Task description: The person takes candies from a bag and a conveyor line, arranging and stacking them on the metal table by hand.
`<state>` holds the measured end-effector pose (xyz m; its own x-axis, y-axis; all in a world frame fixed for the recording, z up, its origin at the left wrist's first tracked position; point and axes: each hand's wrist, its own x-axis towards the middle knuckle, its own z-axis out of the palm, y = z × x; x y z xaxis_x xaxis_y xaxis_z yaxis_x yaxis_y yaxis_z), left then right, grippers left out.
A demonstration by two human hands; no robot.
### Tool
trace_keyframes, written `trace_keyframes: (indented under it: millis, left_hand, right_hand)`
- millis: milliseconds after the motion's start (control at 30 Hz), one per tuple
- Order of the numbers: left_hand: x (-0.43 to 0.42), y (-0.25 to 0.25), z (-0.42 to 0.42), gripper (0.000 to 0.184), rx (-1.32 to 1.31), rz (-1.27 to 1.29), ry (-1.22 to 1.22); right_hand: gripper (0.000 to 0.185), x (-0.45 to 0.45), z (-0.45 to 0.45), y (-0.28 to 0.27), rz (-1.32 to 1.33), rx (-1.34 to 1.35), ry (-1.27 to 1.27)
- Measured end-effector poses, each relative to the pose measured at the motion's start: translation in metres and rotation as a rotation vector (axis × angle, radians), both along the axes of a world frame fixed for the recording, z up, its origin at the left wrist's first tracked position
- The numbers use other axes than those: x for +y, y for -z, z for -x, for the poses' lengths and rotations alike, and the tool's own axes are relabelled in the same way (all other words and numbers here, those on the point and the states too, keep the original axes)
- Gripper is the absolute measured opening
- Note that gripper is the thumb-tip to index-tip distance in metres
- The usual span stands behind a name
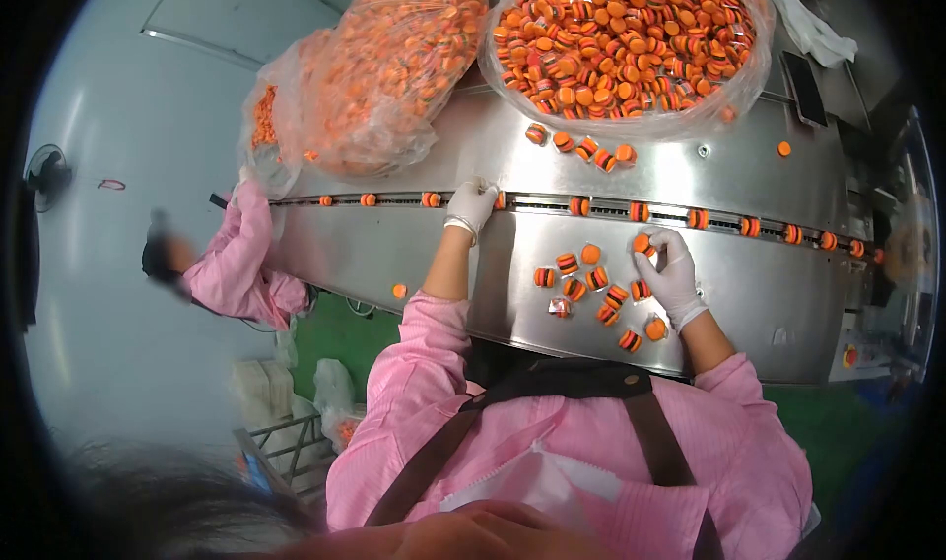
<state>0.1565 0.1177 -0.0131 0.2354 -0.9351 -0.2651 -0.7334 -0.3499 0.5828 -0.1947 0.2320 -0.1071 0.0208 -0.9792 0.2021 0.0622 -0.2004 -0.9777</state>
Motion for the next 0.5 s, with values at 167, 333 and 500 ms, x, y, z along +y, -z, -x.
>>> trace_keyframes:
  millis: [167,333,500]
  left_hand:
    - [-0.01,-0.029,0.026,0.036,-0.328,-0.063,0.142]
    - [-0.056,-0.034,0.054,0.034,-0.389,0.605,0.723]
    - [-0.1,-0.02,0.055,0.032,-0.487,0.252,0.959]
  right_hand:
    - [0.028,-0.004,-0.002,-0.028,-0.055,-0.01,0.025]
    - [0.02,-0.048,-0.016,-0.107,0.037,0.542,-0.134]
    - [0.018,-0.088,-0.027,-0.1,0.029,0.798,-0.263]
